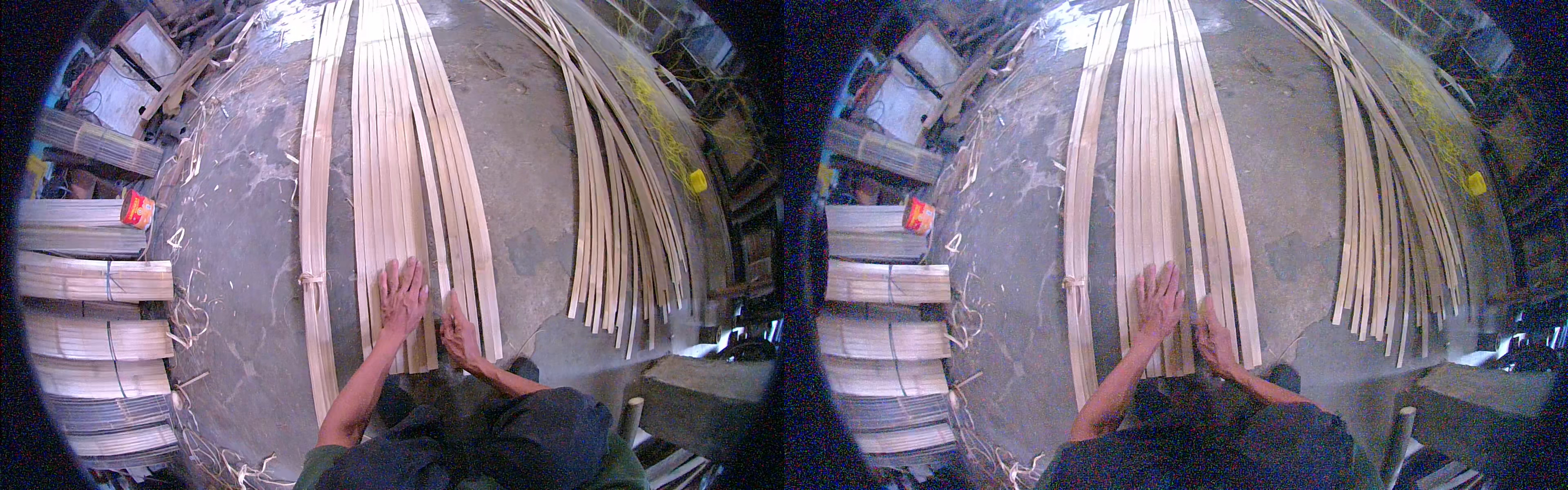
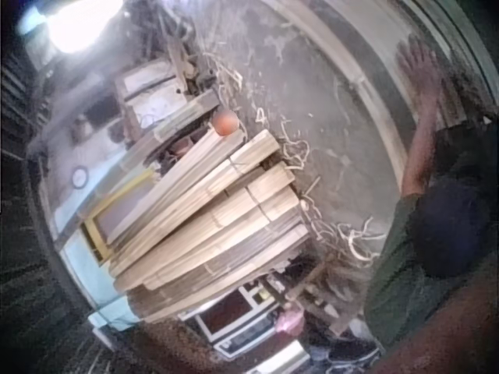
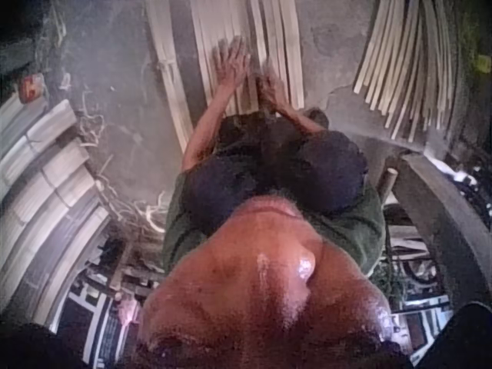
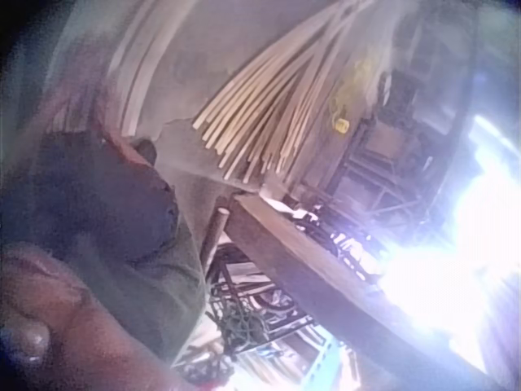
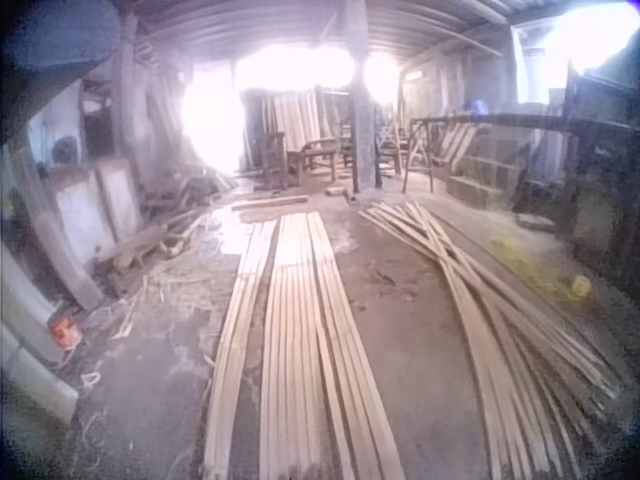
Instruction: The person sits on the floor and arranges long, thin wooden strips into a neat stack. They repeatedly pick up, align, and place the strips side by side, forming a growing pile.
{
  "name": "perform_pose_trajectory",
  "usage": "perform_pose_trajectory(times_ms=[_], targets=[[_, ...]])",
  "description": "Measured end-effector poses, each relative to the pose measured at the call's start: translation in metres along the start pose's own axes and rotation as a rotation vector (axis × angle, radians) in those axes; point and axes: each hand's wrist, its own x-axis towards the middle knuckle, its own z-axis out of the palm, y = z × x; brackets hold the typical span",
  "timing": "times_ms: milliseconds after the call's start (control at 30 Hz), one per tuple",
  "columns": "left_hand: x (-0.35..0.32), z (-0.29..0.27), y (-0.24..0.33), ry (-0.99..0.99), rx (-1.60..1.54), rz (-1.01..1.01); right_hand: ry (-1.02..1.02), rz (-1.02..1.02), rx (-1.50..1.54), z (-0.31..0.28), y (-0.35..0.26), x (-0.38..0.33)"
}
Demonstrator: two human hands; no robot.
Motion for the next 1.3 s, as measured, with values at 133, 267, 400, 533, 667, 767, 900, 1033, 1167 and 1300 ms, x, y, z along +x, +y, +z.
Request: perform_pose_trajectory(times_ms=[133, 267, 400, 533, 667, 767, 900, 1033, 1167, 1300], targets=[[0.002, 0.000, 0.000, 0.013, -0.016, 0.011, -0.051, -0.047, 0.110, 0.003, 0.017, 0.006], [-0.001, 0.003, -0.005, 0.029, -0.010, -0.001, -0.139, 0.018, 0.073, -0.001, -0.014, 0.005], [0.002, 0.001, -0.002, 0.025, -0.003, 0.012, -0.048, -0.024, 0.090, -0.002, -0.007, -0.002], [0.005, -0.001, 0.001, 0.133, -0.068, -0.104, -0.022, -0.186, 0.044, -0.005, -0.013, -0.014], [0.026, -0.019, 0.044, 0.120, -0.949, -0.468, -0.127, -0.192, 0.053, -0.010, -0.034, -0.027], [0.039, -0.054, 0.056, 0.138, -0.975, -0.563, -0.138, -0.322, -0.128, -0.016, -0.040, -0.030], [0.050, -0.097, 0.056, 0.578, -0.997, -0.515, -0.231, -0.154, 0.083, -0.020, -0.043, -0.032], [0.051, -0.094, 0.009, 0.531, -0.865, -0.554, -0.221, -0.134, 0.031, -0.017, -0.036, -0.035], [0.047, -0.065, -0.044, 0.309, -0.662, -0.452, -0.282, -0.071, 0.173, -0.012, -0.027, -0.034], [0.030, -0.030, -0.087, 0.316, -0.554, -0.497, -0.272, -0.127, 0.136, -0.007, -0.017, -0.034]])
